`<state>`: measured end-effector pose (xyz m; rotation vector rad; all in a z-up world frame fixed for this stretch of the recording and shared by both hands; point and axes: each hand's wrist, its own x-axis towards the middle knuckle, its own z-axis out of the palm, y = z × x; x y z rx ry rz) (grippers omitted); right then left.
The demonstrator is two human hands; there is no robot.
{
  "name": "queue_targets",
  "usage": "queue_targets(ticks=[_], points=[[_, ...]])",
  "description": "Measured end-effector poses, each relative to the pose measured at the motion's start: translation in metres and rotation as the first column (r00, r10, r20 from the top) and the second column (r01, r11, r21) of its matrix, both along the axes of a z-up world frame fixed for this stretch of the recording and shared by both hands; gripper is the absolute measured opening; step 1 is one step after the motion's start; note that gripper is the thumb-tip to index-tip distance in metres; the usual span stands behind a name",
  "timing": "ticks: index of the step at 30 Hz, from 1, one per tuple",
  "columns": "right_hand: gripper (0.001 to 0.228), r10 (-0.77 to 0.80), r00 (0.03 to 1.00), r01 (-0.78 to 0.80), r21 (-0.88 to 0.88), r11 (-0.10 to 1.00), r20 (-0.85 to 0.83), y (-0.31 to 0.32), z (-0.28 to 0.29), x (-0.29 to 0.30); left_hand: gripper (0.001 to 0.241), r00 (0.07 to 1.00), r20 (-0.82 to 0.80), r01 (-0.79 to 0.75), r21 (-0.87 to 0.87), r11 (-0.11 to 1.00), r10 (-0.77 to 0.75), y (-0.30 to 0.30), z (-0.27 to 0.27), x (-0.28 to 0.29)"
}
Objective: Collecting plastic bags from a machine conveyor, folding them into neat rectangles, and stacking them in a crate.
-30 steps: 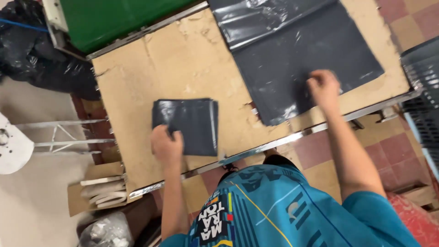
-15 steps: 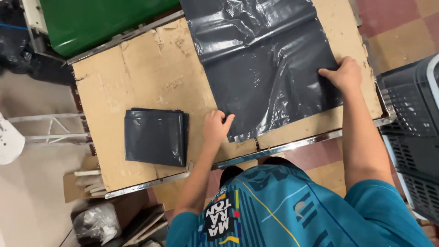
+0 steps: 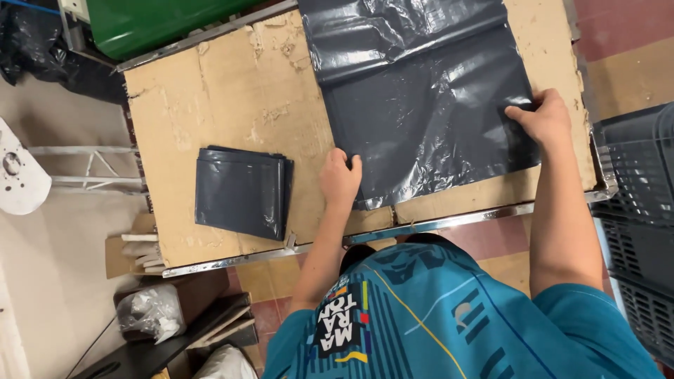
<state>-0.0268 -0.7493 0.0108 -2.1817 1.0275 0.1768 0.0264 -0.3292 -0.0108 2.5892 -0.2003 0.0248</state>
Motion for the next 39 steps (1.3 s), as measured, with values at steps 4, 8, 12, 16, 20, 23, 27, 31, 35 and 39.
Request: queue_targets(ticks=[4,8,12,16,20,23,27,31,35,39], points=[[0.054,-0.002,0.997,-0.003,0.055,0.998,0.078,0.012,0.021,-0.005,0.033,0.974,-0.218,-0.053,0.03,0.998,0.058,-0.009,0.003,0.005],[0.062,-0.013,0.996,0.006,0.08,0.997,0.09,0.008,0.018,-0.007,0.02,0.937,-0.328,-0.154,-0.073,0.985,0.122,-0.008,-0.007,0.015],[0.063,-0.028,1.0,0.028,0.003,1.0,0.001,0.003,0.0,-0.003,0.017,0.824,-0.538,-0.254,-0.069,0.965,0.178,-0.009,0.037,0.018],[0.075,0.021,0.992,-0.036,-0.12,0.992,-0.126,0.025,0.008,0.001,0.009,0.905,-0.386,-0.218,-0.063,0.974,0.178,-0.006,0.01,0.018],[0.066,0.067,0.989,-0.106,-0.309,0.945,-0.134,0.038,0.014,0.002,0.019,0.982,-0.168,-0.07,0.108,0.992,0.088,-0.013,0.027,0.007],[0.068,0.021,0.995,-0.048,-0.269,0.962,-0.1,0.047,-0.001,-0.011,0.04,0.953,0.235,0.104,0.344,0.933,-0.193,0.009,-0.012,-0.007],[0.053,0.082,0.991,-0.102,-0.205,0.973,-0.106,0.035,-0.02,-0.007,0.048,0.774,0.331,0.528,0.133,0.839,-0.54,0.03,-0.009,-0.022],[0.049,-0.135,0.977,0.103,0.191,0.976,0.166,0.045,0.015,0.013,0.109,0.812,0.034,0.555,0.267,0.788,-0.583,0.024,0.04,-0.049],[0.03,-0.432,0.792,0.037,0.672,0.739,0.431,0.067,0.08,0.036,0.091,0.923,0.119,0.284,0.429,0.857,-0.366,0.0,0.006,-0.07],[0.068,-0.409,0.726,0.099,0.504,0.858,0.553,0.085,0.118,-0.003,0.034,0.836,0.408,0.335,0.151,0.93,-0.367,0.034,0.004,-0.057]])
